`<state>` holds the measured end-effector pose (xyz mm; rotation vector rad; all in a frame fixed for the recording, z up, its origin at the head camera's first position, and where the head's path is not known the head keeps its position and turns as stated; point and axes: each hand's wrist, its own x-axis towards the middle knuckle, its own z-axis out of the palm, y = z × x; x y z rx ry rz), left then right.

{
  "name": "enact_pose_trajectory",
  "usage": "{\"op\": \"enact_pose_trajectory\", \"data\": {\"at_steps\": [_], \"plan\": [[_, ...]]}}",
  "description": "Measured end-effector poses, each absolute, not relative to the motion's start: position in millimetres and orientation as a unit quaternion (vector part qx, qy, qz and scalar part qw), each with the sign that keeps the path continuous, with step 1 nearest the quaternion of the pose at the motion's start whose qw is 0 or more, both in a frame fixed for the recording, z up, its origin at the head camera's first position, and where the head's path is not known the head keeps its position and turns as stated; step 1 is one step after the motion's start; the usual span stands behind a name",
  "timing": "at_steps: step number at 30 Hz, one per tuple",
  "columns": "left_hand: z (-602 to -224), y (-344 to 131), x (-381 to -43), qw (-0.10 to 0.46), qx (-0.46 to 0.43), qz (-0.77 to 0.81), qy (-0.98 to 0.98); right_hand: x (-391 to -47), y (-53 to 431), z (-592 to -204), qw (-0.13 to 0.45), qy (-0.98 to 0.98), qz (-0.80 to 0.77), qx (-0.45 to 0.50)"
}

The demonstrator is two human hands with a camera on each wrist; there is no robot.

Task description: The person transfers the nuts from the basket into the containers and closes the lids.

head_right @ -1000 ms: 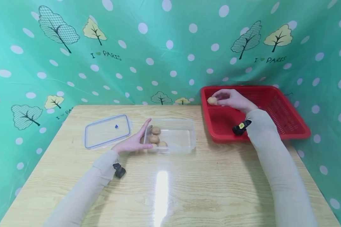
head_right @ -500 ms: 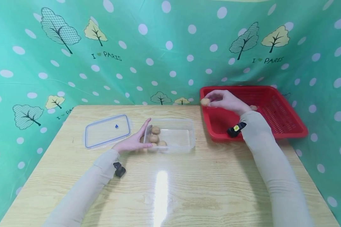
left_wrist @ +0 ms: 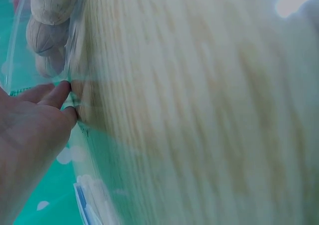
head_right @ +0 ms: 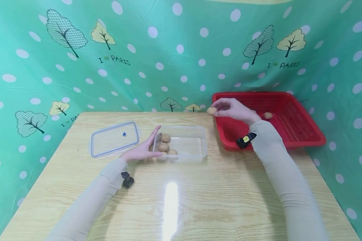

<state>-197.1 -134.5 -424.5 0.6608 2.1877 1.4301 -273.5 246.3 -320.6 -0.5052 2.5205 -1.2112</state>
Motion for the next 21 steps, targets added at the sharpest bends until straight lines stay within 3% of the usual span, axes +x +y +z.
{"op": "enact_pose_trajectory", "data": {"at_steps": [9, 17, 21], "plan": [[-445.6, -136.4, -205.6, 0.208, 0.243, 0.522, 0.791, -270.1, 232.5, -322.4, 0.154, 0.866, -0.434, -0.193], [-443.9, -136.2, -205.0, 0.198, 0.241, 0.514, 0.799, -247.6, 210.1, -305.2, 0.162, 0.863, -0.432, -0.207], [-429.5, -135.9, -199.5, 0.211, 0.243, 0.512, 0.796, -252.7, 207.6, -317.7, 0.162, 0.863, -0.421, -0.227]]}}
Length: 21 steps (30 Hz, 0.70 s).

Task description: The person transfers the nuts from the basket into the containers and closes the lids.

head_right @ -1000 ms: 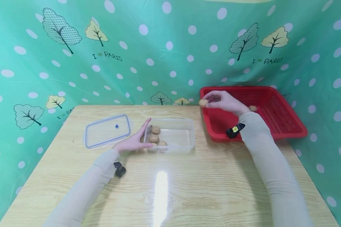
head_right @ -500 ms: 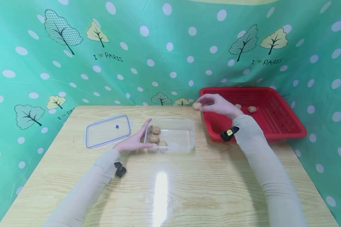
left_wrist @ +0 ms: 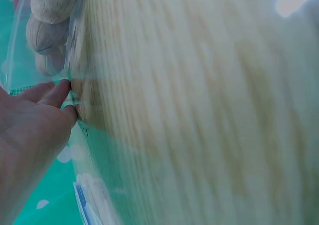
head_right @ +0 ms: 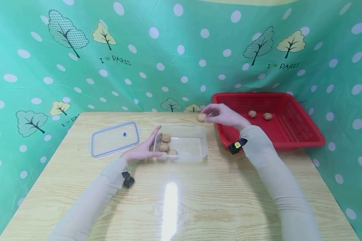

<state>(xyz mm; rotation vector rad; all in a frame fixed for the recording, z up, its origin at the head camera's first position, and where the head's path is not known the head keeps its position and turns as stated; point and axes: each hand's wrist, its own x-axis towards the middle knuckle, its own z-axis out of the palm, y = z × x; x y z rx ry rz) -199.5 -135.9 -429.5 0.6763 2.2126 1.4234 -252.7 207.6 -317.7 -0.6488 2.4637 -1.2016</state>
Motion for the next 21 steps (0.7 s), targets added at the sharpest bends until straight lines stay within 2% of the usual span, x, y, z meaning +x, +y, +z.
{"op": "enact_pose_trajectory", "data": {"at_steps": [7, 11, 21], "plan": [[-443.7, -134.1, -205.0, 0.201, 0.239, 0.499, 0.808, -244.9, 192.7, -322.4, 0.179, 0.853, -0.430, -0.235], [-445.6, -132.8, -204.8, 0.193, 0.233, 0.490, 0.817, -250.8, 187.0, -340.5, 0.193, 0.848, -0.432, -0.241], [-437.2, -129.7, -202.8, 0.188, 0.230, 0.515, 0.804, -245.0, 157.2, -366.5, 0.199, 0.812, -0.440, -0.327]]}}
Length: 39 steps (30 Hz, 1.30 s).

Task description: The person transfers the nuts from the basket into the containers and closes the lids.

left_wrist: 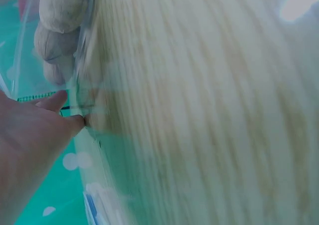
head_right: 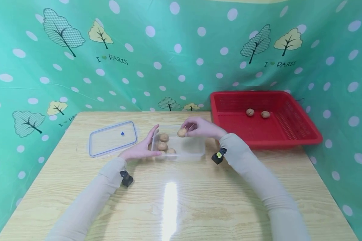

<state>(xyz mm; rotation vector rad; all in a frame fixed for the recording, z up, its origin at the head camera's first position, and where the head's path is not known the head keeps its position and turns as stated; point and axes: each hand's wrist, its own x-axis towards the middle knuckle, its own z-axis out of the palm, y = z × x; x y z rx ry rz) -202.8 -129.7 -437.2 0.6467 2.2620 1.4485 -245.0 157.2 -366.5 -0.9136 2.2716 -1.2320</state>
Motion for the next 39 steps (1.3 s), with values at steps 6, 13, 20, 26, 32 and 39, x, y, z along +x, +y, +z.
{"op": "enact_pose_trajectory", "data": {"at_steps": [6, 13, 20, 26, 32, 39], "plan": [[-436.2, -128.9, -201.2, 0.177, 0.209, 0.503, 0.820, -241.5, 139.2, -389.8, 0.200, 0.817, -0.416, -0.345], [-440.5, -126.5, -203.6, 0.158, 0.207, 0.512, 0.819, -240.2, 122.6, -408.4, 0.204, 0.840, -0.391, -0.317], [-415.7, -128.2, -198.2, 0.202, 0.225, 0.523, 0.797, -241.5, 111.5, -414.0, 0.215, 0.840, -0.392, -0.308], [-409.7, -127.1, -197.5, 0.211, 0.229, 0.492, 0.813, -240.9, 109.2, -420.0, 0.231, 0.840, -0.379, -0.312], [-429.8, -128.6, -206.4, 0.197, 0.226, 0.480, 0.825, -243.9, 106.8, -426.1, 0.239, 0.836, -0.380, -0.315], [-433.9, -128.2, -209.2, 0.182, 0.228, 0.470, 0.833, -245.2, 107.9, -425.7, 0.240, 0.842, -0.368, -0.313]]}}
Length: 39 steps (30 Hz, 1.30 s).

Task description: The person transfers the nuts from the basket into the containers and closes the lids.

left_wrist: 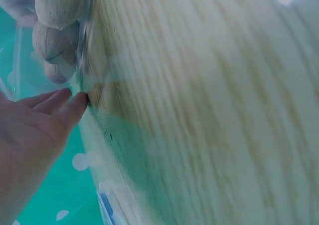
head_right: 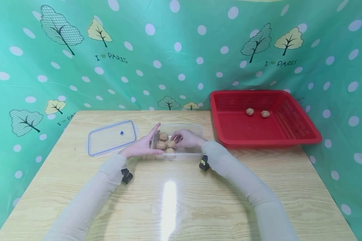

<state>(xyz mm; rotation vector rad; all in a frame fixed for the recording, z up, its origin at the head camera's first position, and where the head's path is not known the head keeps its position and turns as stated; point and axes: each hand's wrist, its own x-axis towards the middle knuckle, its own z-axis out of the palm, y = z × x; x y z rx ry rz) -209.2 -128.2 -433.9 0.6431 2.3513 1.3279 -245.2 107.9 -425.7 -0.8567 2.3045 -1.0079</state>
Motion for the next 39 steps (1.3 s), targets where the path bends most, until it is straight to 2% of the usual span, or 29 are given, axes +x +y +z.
{"op": "enact_pose_trajectory", "data": {"at_steps": [7, 16, 23, 31, 39], "plan": [[-405.5, -123.5, -195.7, 0.196, 0.236, 0.475, 0.825, -242.5, 111.9, -414.6, 0.233, 0.855, -0.361, -0.291], [-433.6, -129.1, -207.9, 0.193, 0.232, 0.500, 0.812, -242.1, 124.4, -395.2, 0.217, 0.862, -0.357, -0.287], [-437.2, -129.7, -208.0, 0.191, 0.232, 0.505, 0.809, -240.4, 140.6, -379.1, 0.189, 0.859, -0.363, -0.308], [-440.9, -127.5, -209.9, 0.193, 0.237, 0.525, 0.794, -238.5, 161.3, -366.1, 0.188, 0.863, -0.340, -0.323], [-439.4, -128.0, -209.9, 0.190, 0.242, 0.522, 0.796, -238.5, 178.1, -351.9, 0.178, 0.875, -0.337, -0.299]]}}
